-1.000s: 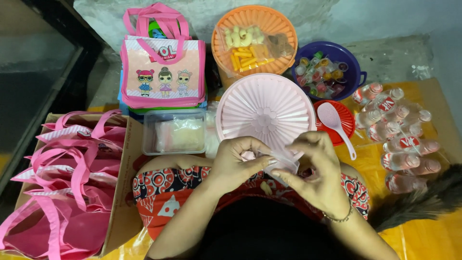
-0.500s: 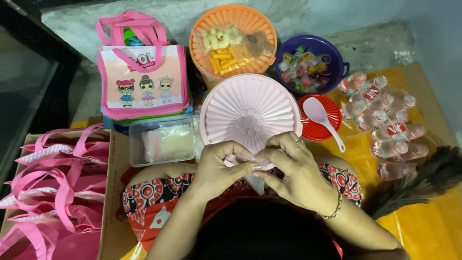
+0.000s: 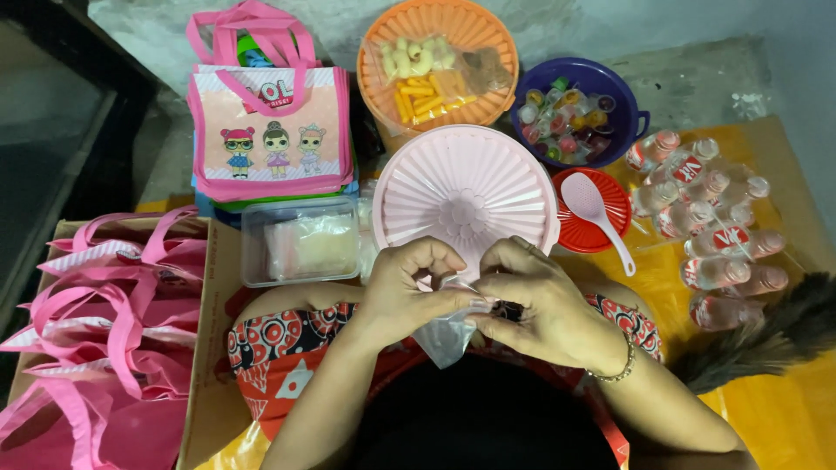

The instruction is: Packing cookies and other snacks into small plastic bags using a scoop and sealing them.

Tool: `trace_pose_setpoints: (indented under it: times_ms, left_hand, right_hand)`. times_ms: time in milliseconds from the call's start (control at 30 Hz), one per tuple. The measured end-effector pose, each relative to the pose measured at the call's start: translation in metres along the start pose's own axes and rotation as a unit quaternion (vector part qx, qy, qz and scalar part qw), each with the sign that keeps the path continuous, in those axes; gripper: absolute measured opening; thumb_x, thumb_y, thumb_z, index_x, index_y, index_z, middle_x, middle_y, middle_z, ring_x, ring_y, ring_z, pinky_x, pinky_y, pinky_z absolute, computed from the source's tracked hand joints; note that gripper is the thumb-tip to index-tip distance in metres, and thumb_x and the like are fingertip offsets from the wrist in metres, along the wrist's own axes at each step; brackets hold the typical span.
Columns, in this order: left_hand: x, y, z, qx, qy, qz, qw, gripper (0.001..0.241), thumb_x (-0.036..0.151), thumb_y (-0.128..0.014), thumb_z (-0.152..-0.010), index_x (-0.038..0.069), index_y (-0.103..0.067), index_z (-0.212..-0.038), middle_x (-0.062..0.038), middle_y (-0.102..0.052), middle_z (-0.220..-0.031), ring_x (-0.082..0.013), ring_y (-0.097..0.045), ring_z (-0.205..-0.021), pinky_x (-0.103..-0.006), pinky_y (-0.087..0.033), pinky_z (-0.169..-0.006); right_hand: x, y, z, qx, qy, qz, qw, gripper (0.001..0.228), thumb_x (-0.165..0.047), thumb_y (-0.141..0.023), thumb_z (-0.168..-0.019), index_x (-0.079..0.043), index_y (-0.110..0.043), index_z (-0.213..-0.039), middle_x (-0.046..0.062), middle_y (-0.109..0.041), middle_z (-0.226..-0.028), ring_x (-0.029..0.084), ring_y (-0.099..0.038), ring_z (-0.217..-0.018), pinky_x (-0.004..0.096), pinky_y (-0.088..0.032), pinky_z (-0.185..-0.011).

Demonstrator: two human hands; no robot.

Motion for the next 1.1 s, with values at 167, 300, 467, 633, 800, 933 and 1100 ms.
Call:
trace_pose_setpoints:
  times_ms: [167, 300, 467, 633, 800, 933, 1100]
  left_hand:
    - [0.03, 0.002, 0.001, -0.012, -0.048, -0.099, 0.994, 0.05, 0.012, -0.078, -0.055, -0.001, -0.054, -0.096, -0.012, -0.059, -0.07, -0.0188, -0.053, -0.059, -0.03, -0.045, -0.059]
    - [0.05, -0.008, 0.005, -0.034, -0.111, -0.266, 0.957, 0.086, 0.022, -0.079, -0.048, -0.001, -0.039, -0.121, -0.023, -0.051, -0.108, -0.0388, -0.053, -0.093, -0.046, -0.037, -0.085]
    - [0.024, -0.026, 0.013, 0.059, -0.184, -0.378, 0.906, 0.083, 0.027, -0.076, -0.054, -0.003, -0.038, -0.121, -0.022, -0.05, -0.101, -0.0357, -0.051, -0.092, -0.0507, -0.031, -0.093]
    - [0.014, -0.022, 0.012, 0.104, -0.261, -0.411, 0.867, 0.059, 0.026, -0.054, -0.067, -0.004, -0.042, -0.116, -0.015, -0.051, -0.093, -0.029, -0.052, -0.081, -0.0471, -0.038, -0.088]
    - [0.02, -0.025, 0.013, 0.065, -0.224, -0.413, 0.88, 0.038, 0.022, -0.065, -0.064, -0.001, -0.047, -0.088, -0.013, -0.057, -0.081, -0.029, -0.056, -0.075, -0.0461, -0.033, -0.095]
    - [0.018, -0.023, 0.012, 0.04, -0.214, -0.361, 0.907, 0.033, 0.022, -0.062, -0.069, 0.002, -0.046, -0.09, -0.01, -0.055, -0.078, -0.0275, -0.054, -0.072, -0.0456, -0.035, -0.092]
    - [0.013, -0.025, 0.01, 0.058, -0.249, -0.375, 0.891, 0.034, 0.006, -0.063, -0.055, 0.002, -0.048, -0.086, -0.008, -0.059, -0.074, -0.0247, -0.058, -0.065, -0.0453, -0.039, -0.089]
  right_hand:
    - [0.005, 0.004, 0.004, 0.04, 0.002, 0.061, 0.997, 0.018, -0.011, -0.069, -0.064, -0.009, -0.052, -0.057, 0.007, -0.042, -0.069, 0.027, -0.047, -0.06, 0.035, -0.04, -0.053]
    - [0.008, 0.004, 0.003, 0.085, -0.026, 0.036, 0.995, 0.026, -0.01, -0.069, -0.066, -0.007, -0.047, -0.051, 0.006, -0.039, -0.064, 0.024, -0.045, -0.054, 0.032, -0.037, -0.05]
    - [-0.002, -0.009, 0.002, 0.085, -0.026, 0.049, 0.995, 0.019, -0.012, -0.063, -0.073, -0.008, -0.053, -0.058, 0.007, -0.047, -0.068, 0.027, -0.051, -0.054, 0.031, -0.041, -0.047]
    - [-0.005, -0.009, 0.012, 0.056, -0.009, 0.097, 0.994, 0.018, -0.022, -0.059, -0.076, -0.007, -0.054, -0.066, 0.009, -0.051, -0.073, 0.03, -0.055, -0.056, 0.033, -0.045, -0.046]
    - [-0.016, 0.007, 0.01, -0.061, -0.058, 0.128, 0.988, 0.036, -0.029, -0.036, -0.085, -0.002, -0.054, -0.1, 0.009, -0.048, -0.081, 0.024, -0.051, -0.062, 0.034, -0.043, -0.055]
    - [-0.014, 0.012, 0.01, -0.032, -0.042, 0.134, 0.99, 0.041, -0.037, -0.039, -0.083, -0.004, -0.057, -0.098, 0.009, -0.048, -0.081, 0.022, -0.051, -0.063, 0.033, -0.043, -0.057]
    - [-0.021, 0.004, 0.007, 0.013, 0.059, 0.189, 0.98, 0.025, -0.03, -0.057, -0.079, -0.017, -0.06, -0.1, 0.013, -0.044, -0.106, 0.027, -0.043, -0.091, 0.04, -0.035, -0.083]
Point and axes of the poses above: each hand's wrist, its own z-axis away from the middle knuckle, its own y-axis out of the back of the hand, x = y × z, the point moved 2 cm from there along -z, towards the middle knuckle
